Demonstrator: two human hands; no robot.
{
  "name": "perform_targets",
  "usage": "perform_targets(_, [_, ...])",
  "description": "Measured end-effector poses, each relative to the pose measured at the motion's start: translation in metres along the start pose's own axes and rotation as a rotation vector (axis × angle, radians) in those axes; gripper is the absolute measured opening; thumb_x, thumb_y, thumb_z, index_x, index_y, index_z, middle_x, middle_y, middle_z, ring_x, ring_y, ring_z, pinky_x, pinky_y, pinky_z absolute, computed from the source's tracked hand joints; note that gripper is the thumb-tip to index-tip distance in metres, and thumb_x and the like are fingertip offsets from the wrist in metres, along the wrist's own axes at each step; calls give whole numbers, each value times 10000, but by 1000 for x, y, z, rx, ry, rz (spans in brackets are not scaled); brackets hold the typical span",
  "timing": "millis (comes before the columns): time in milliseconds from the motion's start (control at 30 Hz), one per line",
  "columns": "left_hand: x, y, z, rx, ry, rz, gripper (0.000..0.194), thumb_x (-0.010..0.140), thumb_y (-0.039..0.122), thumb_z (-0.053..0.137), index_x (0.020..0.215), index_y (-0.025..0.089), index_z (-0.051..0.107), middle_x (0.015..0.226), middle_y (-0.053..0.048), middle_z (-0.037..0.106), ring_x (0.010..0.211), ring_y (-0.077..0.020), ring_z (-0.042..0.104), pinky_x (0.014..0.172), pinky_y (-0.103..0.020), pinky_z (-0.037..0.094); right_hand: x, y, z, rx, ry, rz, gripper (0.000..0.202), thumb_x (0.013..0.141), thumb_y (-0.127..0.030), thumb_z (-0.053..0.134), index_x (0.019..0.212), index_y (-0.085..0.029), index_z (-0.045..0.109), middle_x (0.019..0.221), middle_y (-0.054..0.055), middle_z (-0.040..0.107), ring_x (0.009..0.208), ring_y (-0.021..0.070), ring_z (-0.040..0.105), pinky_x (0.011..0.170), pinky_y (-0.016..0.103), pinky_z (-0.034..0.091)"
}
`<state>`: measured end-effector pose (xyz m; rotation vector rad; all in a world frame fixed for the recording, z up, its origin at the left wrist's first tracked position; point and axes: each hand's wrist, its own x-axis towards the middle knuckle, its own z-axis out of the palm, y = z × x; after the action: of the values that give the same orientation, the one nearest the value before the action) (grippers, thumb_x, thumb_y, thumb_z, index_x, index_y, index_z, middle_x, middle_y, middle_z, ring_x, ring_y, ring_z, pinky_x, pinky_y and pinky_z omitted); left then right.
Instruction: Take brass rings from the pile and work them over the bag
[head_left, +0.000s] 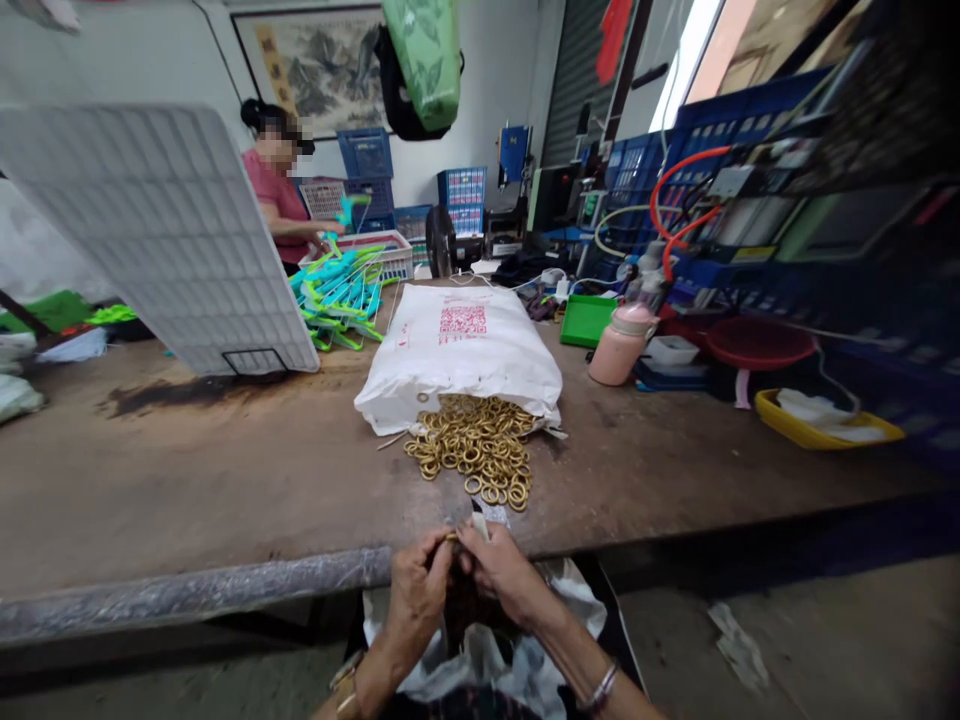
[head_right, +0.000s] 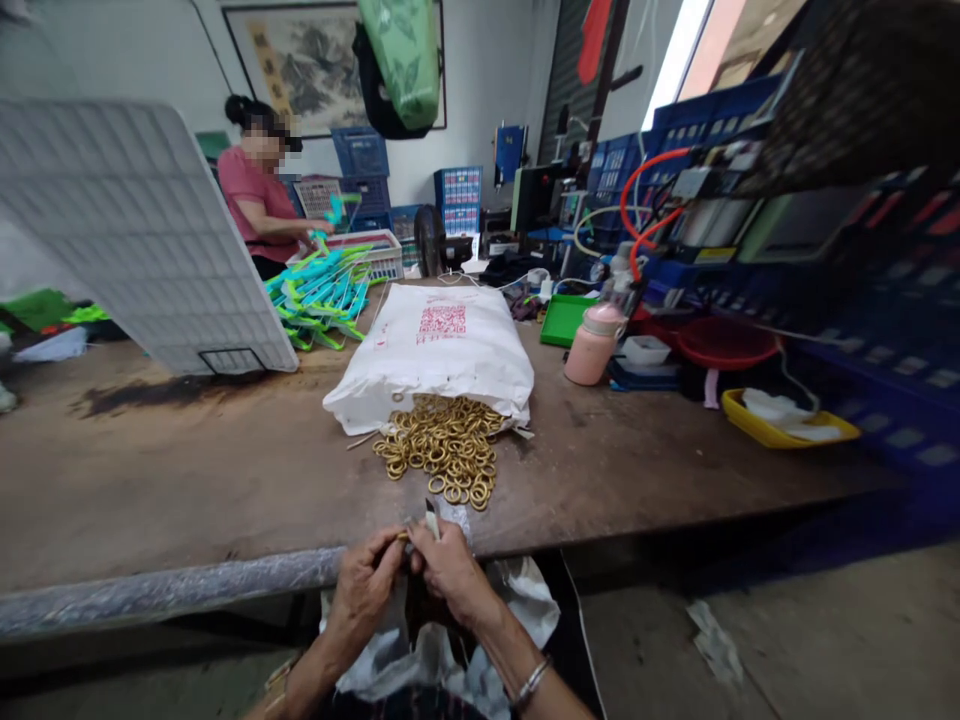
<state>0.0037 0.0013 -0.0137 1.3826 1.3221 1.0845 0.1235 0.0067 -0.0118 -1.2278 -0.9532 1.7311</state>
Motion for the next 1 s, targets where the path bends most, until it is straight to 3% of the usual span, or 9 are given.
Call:
perform_targets(133, [4, 5, 4, -64, -78, -82, 304, 718, 443, 543, 665, 155, 624, 479, 32, 471, 396, -73, 353, 404, -191, 295, 7, 0, -2, -3, 26, -19, 378, 714, -552, 486, 621, -191, 425, 394, -119, 303, 294, 19, 185, 303, 164, 126])
perform_targets(267, [5, 14, 1, -108, -148, -146, 351, 730, 495, 523, 734, 151, 591, 458, 53, 431, 379, -66, 343, 387, -183, 289, 12, -4, -6, -85, 70, -91, 303, 710, -463, 510, 618, -180, 454, 454, -85, 400, 344, 25, 252, 348, 175, 191])
perform_targets(433, [-1, 24, -3, -146, -142, -236, 361, 769, 504, 469, 670, 159, 504, 426, 57, 424, 362, -65, 378, 402, -180, 330, 12, -10, -8, -251, 99, -199, 189, 688, -333, 497, 590, -173, 477, 503, -52, 464, 464, 65, 388, 470, 193, 312])
perform_targets(667, [-4, 18, -13, -286, -216, -334, 311, 742, 466, 522, 712, 159, 483, 546, 46, 496, 384, -50, 405, 387, -175, 341, 14, -13, -3, -470, 96, -263, 196, 700, -343, 475, 605, -174, 508, 529, -47, 470, 533, 91, 417, 538, 207, 336])
perform_targets(900, [-8, 10, -18, -415, -202, -320, 310, 751, 461, 535, 734, 158, 470, 588, 42, 503, 402, -45, 421, 397, -176, 348, 18, -12, 2, -448, 24, -292, 204, 743, -322, 433, 606, -177, 478, 533, -45, 464, 518, 89, 419, 523, 200, 338])
perform_targets(1000, [-8, 11, -18, -429, -172, -287, 309, 760, 456, 530, 723, 155, 472, 584, 41, 501, 403, -44, 417, 400, -179, 349, 17, -11, -1, -568, 69, -365, 231, 787, -317, 387, 624, -181, 478, 539, -35, 471, 521, 96, 432, 529, 203, 331])
